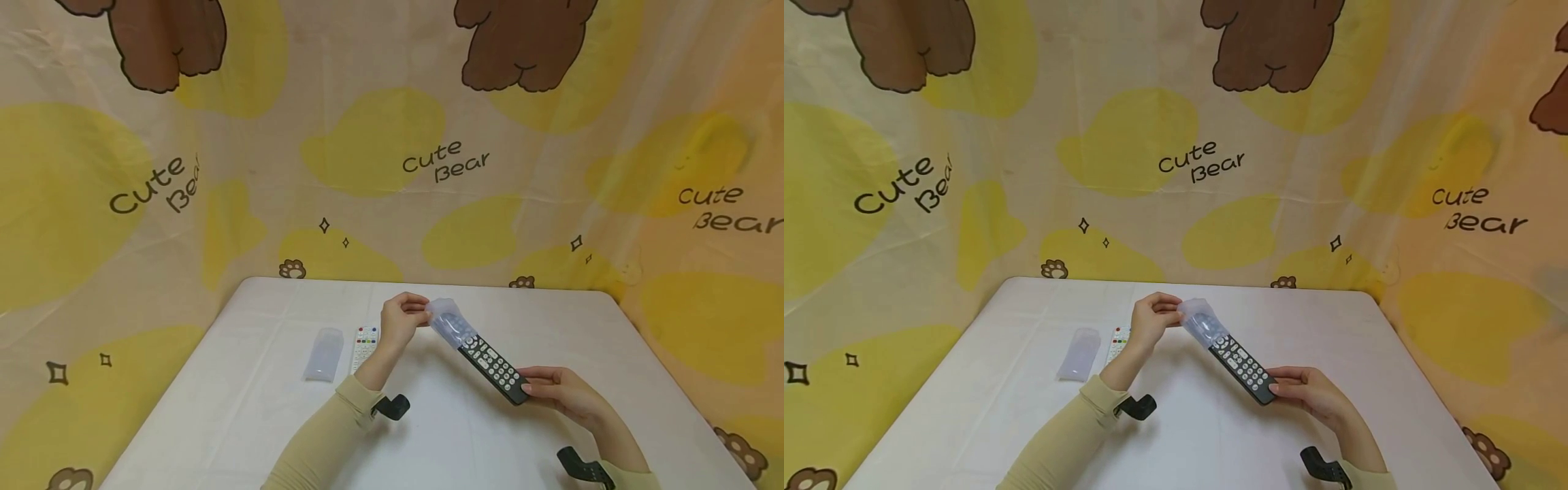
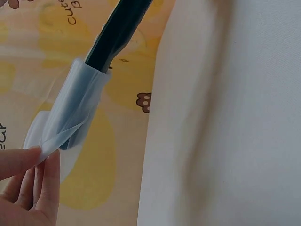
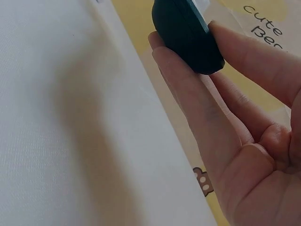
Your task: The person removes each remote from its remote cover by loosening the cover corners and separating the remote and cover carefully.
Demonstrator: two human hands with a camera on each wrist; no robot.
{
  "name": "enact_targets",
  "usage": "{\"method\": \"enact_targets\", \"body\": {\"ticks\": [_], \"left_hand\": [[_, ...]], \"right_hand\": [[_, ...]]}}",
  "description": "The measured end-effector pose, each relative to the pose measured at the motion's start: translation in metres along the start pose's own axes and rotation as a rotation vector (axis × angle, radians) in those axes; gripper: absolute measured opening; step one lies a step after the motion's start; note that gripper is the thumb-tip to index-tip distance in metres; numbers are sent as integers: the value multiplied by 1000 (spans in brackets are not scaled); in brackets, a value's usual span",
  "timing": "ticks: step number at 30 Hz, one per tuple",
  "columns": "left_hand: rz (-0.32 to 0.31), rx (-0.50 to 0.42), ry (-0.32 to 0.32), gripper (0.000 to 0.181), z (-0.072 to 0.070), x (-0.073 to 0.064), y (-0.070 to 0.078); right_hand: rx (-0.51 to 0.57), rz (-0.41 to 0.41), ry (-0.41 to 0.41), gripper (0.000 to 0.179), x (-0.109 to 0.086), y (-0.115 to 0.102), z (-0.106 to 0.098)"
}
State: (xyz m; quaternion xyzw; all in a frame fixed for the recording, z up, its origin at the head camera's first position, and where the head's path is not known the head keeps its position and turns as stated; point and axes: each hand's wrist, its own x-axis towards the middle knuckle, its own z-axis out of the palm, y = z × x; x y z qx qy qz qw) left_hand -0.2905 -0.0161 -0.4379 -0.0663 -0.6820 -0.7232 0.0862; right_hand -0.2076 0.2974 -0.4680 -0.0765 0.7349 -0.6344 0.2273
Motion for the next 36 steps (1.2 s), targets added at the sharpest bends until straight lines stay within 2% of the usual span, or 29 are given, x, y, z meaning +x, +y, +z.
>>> {"method": "enact_targets", "body": {"ticks": [5, 11, 18, 21, 24, 31, 36], "left_hand": [[5, -10, 1, 25, 0, 1, -1], [-23, -25, -23, 27, -3, 1, 3], [-5, -25, -46, 27, -6, -11, 28], [0, -26, -46, 27, -6, -14, 33], [-4, -29, -45, 27, -7, -11, 30], [-13, -61, -30, 26, -8, 3, 7], [-1, -36, 6, 24, -8, 5, 3]], "right_hand": [[16, 6, -1, 47, 0, 2, -1], [40, 1, -10, 46, -1, 4, -1], [55, 3, -13, 44, 0, 5, -2], [57, 1, -20, 43, 0, 6, -2], [62, -1, -21, 42, 0, 6, -3], [61, 4, -17, 42, 1, 6, -2], [46, 9, -5, 42, 2, 6, -1]]}}
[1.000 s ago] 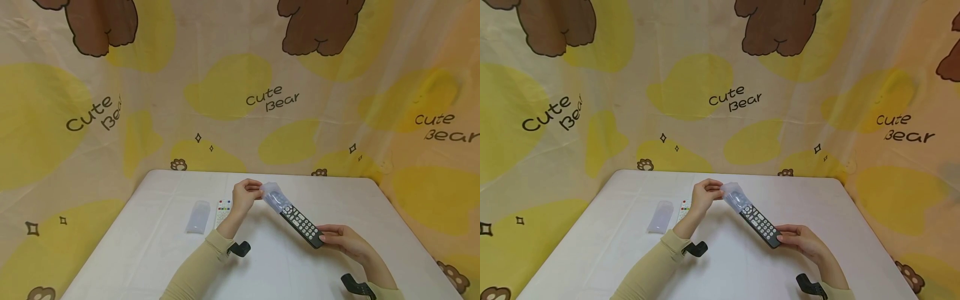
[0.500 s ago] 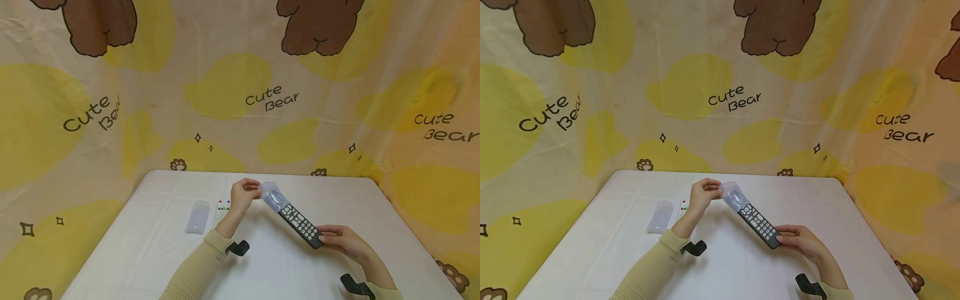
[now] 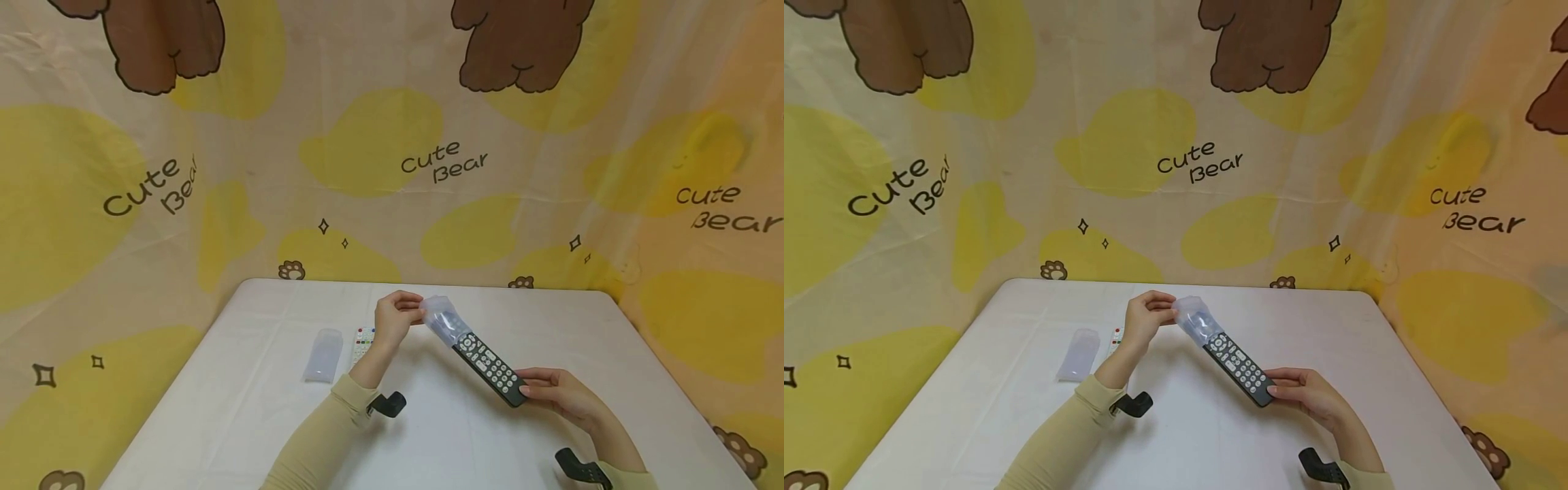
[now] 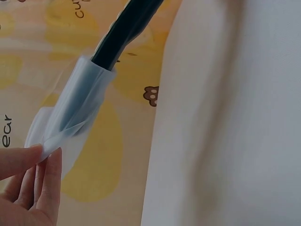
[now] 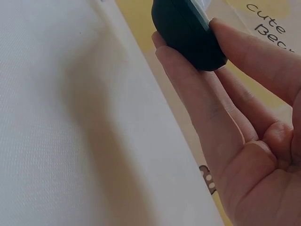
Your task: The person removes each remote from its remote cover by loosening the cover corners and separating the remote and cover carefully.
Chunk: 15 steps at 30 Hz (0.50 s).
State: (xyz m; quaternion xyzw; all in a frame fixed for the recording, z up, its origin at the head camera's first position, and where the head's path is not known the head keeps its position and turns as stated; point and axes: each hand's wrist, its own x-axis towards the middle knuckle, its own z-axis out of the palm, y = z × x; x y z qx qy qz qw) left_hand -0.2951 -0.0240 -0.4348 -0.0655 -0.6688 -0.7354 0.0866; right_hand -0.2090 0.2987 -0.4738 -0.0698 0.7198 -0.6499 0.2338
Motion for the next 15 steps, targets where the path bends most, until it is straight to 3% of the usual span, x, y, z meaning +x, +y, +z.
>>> {"method": "enact_targets", "body": {"ticks": [15], "left_hand": [[-18, -1, -4, 25, -4, 0, 3]], "right_hand": [[6, 6, 10, 44, -1, 0, 3]]}}
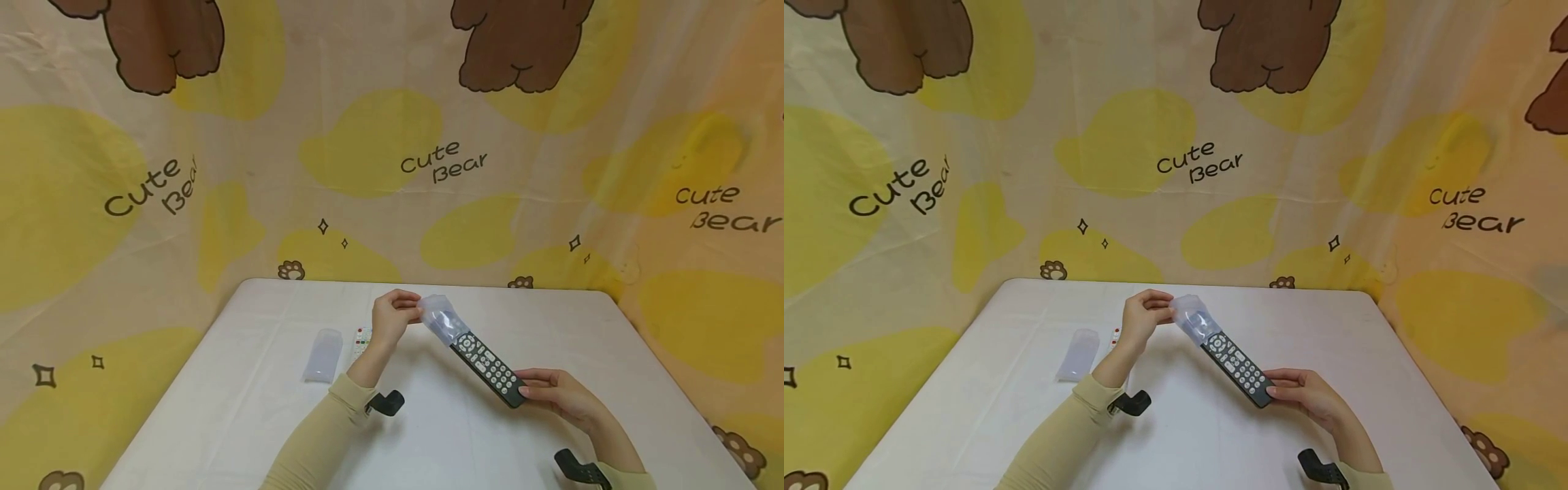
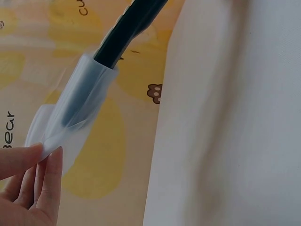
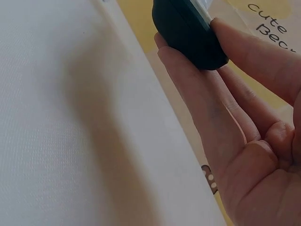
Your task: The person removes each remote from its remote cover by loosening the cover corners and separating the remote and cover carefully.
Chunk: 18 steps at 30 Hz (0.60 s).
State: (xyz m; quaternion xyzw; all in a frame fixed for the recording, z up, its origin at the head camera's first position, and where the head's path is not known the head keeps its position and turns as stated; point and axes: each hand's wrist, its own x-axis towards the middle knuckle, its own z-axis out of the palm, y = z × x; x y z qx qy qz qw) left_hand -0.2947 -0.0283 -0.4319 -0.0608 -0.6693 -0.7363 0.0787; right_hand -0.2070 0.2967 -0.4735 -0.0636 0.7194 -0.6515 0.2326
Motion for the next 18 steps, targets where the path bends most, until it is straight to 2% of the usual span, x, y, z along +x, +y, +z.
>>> {"method": "enact_targets", "body": {"ticks": [3, 10, 13, 18], "left_hand": [[-5, -4, -16, 26, -2, 0, 1], [-9, 30, -12, 25, -2, -15, 27], [-19, 31, -9, 25, -3, -14, 28], [-39, 14, -4, 26, -6, -2, 12]], "right_hand": [[-5, 2, 2, 46, 0, 0, 1], [-7, -11, -12, 48, -1, 2, 0], [6, -7, -13, 48, -1, 3, 1], [15, -13, -16, 47, -1, 2, 2]]}}
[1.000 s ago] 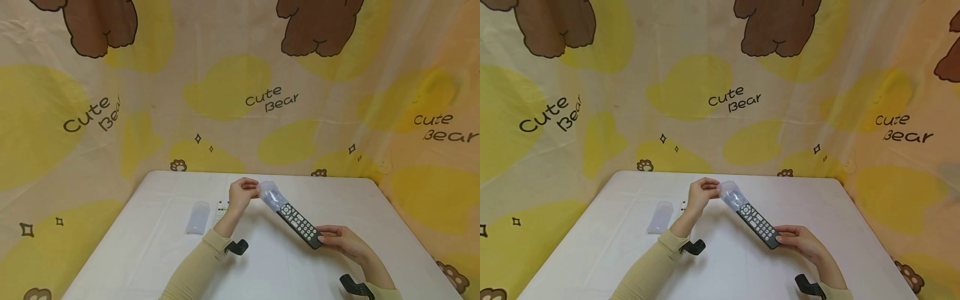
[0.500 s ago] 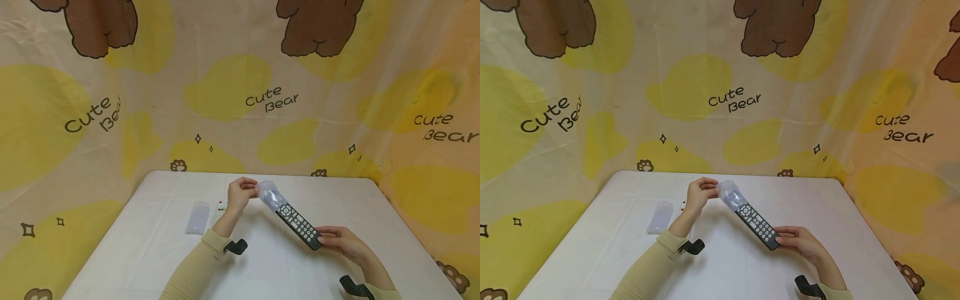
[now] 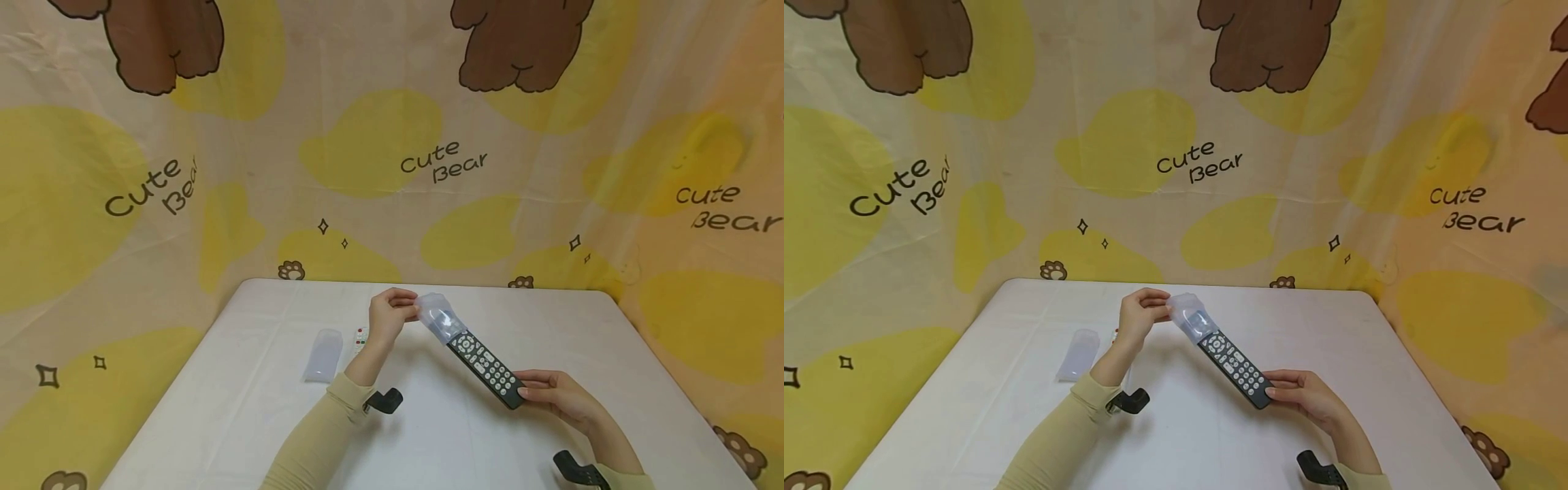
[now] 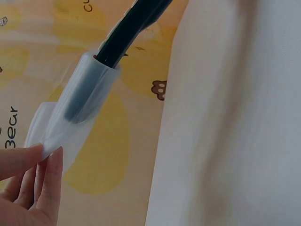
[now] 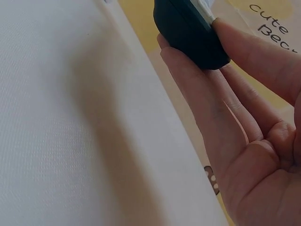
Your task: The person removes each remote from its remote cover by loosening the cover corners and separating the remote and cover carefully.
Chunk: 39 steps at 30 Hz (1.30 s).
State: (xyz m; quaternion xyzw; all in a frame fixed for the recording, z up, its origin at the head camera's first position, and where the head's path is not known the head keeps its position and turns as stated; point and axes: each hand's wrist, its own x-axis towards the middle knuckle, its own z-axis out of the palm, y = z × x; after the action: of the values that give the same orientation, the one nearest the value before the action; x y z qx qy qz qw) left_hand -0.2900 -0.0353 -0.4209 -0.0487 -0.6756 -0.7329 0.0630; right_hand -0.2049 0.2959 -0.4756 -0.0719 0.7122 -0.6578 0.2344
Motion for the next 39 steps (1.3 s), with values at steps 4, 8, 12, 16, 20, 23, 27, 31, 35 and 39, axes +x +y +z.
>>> {"method": "enact_targets", "body": {"ticks": [4, 8, 12, 16, 20, 23, 27, 31, 35, 39], "left_hand": [[0, -8, 25, 26, 0, 6, -8], [6, -6, 51, 24, 0, 5, -7], [12, -9, 63, 23, 0, 4, -4], [15, -21, 71, 23, -1, 4, -2], [13, -32, 72, 23, -2, 6, -3], [11, -41, 75, 23, -3, 7, -4], [13, -45, 82, 23, -4, 8, -4], [15, -61, 87, 24, -6, 8, -4], [20, -67, 88, 25, -7, 8, -4], [9, -63, 84, 24, -8, 8, -3]], "right_hand": [[8, -7, -6, 44, 0, -1, 0], [15, -12, -15, 41, 0, 0, -1], [12, -13, -14, 42, 0, -1, -1], [3, -18, -8, 44, -1, -3, 1], [-9, -27, 3, 46, 0, -2, 1], [-14, -29, 9, 46, 0, -2, 0], [-20, -28, 15, 45, 1, -1, 0], [-27, -27, 20, 46, 1, -2, 1], [-35, -23, 23, 47, 0, -3, 1], [-46, -18, 24, 47, 0, -4, 1]]}}
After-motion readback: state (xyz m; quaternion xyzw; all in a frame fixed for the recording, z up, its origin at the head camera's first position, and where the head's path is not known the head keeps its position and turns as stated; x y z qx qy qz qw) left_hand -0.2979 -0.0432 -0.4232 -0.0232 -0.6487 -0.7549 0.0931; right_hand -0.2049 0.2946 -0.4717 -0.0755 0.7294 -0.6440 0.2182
